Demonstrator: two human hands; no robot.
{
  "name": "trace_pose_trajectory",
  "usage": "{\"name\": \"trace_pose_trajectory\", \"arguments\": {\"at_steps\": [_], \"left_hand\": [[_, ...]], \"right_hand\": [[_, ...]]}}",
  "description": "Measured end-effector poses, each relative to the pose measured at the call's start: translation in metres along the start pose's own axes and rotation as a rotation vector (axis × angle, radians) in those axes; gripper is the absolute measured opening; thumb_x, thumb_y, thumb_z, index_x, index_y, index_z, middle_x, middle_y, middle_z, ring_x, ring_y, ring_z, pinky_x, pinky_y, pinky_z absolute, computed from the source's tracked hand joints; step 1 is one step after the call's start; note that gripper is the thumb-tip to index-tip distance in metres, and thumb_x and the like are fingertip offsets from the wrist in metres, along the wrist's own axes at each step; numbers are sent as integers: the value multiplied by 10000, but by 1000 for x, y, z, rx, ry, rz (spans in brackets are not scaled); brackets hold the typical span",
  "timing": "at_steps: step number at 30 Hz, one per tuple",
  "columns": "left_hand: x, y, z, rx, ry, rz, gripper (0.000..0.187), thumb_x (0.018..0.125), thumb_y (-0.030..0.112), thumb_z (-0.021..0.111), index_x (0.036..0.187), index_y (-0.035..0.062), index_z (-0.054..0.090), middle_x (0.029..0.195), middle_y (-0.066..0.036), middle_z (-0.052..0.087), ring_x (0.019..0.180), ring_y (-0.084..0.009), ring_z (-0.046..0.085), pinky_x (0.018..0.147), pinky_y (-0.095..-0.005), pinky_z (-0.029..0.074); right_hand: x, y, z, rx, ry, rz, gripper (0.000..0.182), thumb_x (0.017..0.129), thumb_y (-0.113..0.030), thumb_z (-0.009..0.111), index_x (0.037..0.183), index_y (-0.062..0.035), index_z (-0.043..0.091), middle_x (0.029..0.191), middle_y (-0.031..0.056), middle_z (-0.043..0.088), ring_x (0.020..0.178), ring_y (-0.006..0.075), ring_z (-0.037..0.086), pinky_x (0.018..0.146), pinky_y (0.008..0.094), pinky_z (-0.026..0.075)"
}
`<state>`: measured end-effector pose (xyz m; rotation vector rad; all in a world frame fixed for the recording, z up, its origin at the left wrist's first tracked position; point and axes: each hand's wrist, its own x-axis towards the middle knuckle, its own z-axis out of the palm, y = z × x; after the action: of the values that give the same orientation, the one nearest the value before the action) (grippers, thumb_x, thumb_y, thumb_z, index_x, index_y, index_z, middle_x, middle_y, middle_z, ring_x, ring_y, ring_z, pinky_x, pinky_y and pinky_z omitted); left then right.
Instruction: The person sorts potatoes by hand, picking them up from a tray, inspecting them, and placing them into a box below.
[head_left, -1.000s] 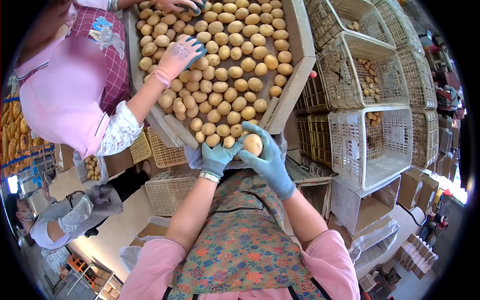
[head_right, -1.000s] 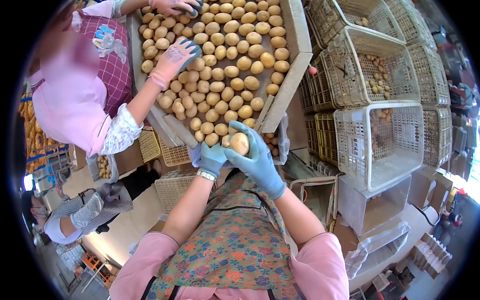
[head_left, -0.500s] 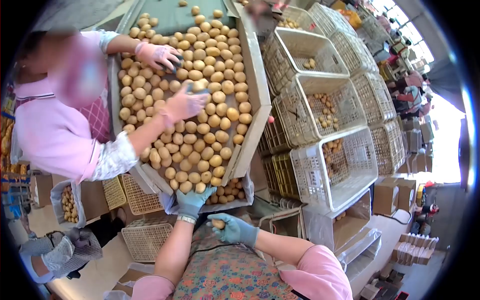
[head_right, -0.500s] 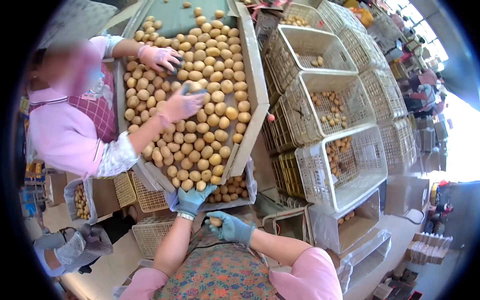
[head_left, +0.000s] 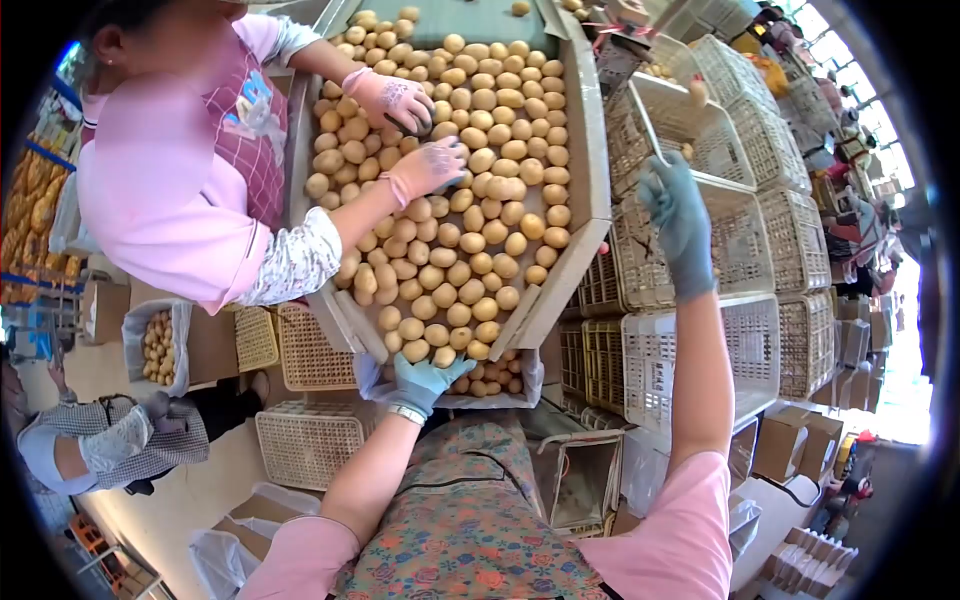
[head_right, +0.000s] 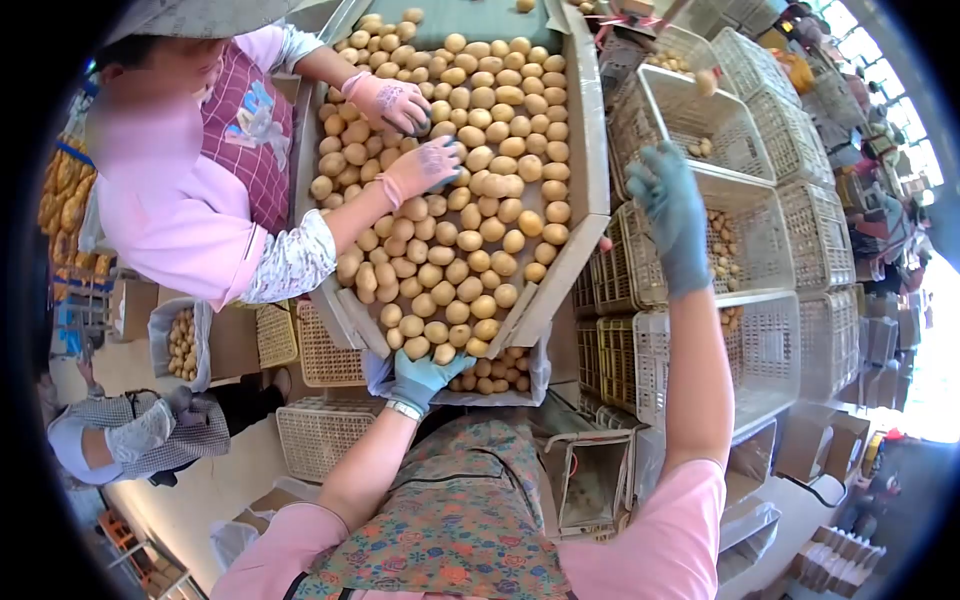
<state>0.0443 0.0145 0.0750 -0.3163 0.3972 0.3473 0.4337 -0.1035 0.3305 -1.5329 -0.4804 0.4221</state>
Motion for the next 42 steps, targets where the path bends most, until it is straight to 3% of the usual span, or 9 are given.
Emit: {"name": "trace_pose_trajectory", "arguments": {"at_steps": [3, 4, 22, 25, 27, 29, 32, 34, 42], "left_hand": [[1, 2, -9, 340, -84, 92, 768, 1028, 596, 426, 1619, 138, 250, 1688, -122, 238, 1524, -407, 264, 1194, -688, 278], [3, 2, -10, 774, -133, 180, 746, 1050, 546, 462, 1623, 132, 225, 1690, -116, 233, 1523, -382, 287, 1210, -641, 303], [-2, 2, -14, 19, 78, 41, 815, 1013, 646, 356, 1645, 155, 202, 1701, -164, 178, 1540, -469, 210, 1191, -741, 233], [-7, 2, -9, 53, -10, 17, 815, 1016, 647, 354, 1647, 154, 196, 1705, -150, 171, 1558, -441, 176, 1213, -717, 217], [-3, 2, -15, 48, -48, 22, 812, 1018, 647, 347, 1648, 158, 196, 1708, -145, 168, 1563, -437, 161, 1223, -711, 198], [0, 1, -17, 159, -8, 78, 774, 1018, 631, 343, 1622, 152, 271, 1687, -137, 232, 1536, -425, 249, 1200, -714, 245], [-8, -1, -6, 39, 56, 22, 788, 1015, 637, 373, 1608, 126, 281, 1676, -159, 243, 1528, -433, 258, 1206, -704, 243], [-6, 3, -14, -55, 178, 25, 815, 992, 662, 415, 1582, 106, 335, 1649, -176, 292, 1495, -437, 308, 1186, -700, 265], [-3, 21, -35, 1, 272, 85, 678, 1050, 548, 397, 1550, 90, 408, 1595, -165, 392, 1444, -385, 387, 1160, -646, 315]], "right_hand": [[-74, 100, 34, -1094, -365, -809, 178, 952, -161, 559, 1071, -86, 668, 1057, 94, 704, 1047, 242, 685, 867, 398, 533], [-97, 109, 60, -1068, -637, -324, 103, 944, -167, 570, 983, -103, 639, 1017, 65, 708, 1029, 249, 692, 859, 434, 544], [-106, 194, 151, -1500, -633, -239, 213, 927, -117, 621, 1139, -136, 631, 1087, 99, 644, 980, 293, 704, 808, 427, 582], [-88, 142, 98, -1348, -396, -657, 218, 925, -105, 616, 1140, -93, 647, 1054, 106, 661, 942, 294, 683, 810, 388, 567], [-92, 105, 45, -834, 22, -173, 475, 935, -151, 669, 1369, 8, 561, 1302, 182, 652, 1175, 310, 631, 974, 389, 527], [-100, 125, 29, -1579, 565, -429, 564, 876, -165, 733, 1374, 27, 549, 1403, 246, 586, 1263, 399, 579, 1097, 475, 456], [-146, 122, 107, -1011, -228, 147, 381, 858, -121, 675, 1235, -84, 632, 1164, 122, 663, 1096, 336, 630, 966, 467, 498], [-193, 169, 166, -1166, -647, -450, 336, 786, -72, 652, 1117, -128, 668, 1063, 61, 648, 1067, 248, 629, 918, 409, 499], [-207, 202, 185, -1086, -755, -691, 486, 920, -256, 653, 1395, -181, 577, 1462, 34, 550, 1363, 289, 492, 1209, 503, 299]]}}
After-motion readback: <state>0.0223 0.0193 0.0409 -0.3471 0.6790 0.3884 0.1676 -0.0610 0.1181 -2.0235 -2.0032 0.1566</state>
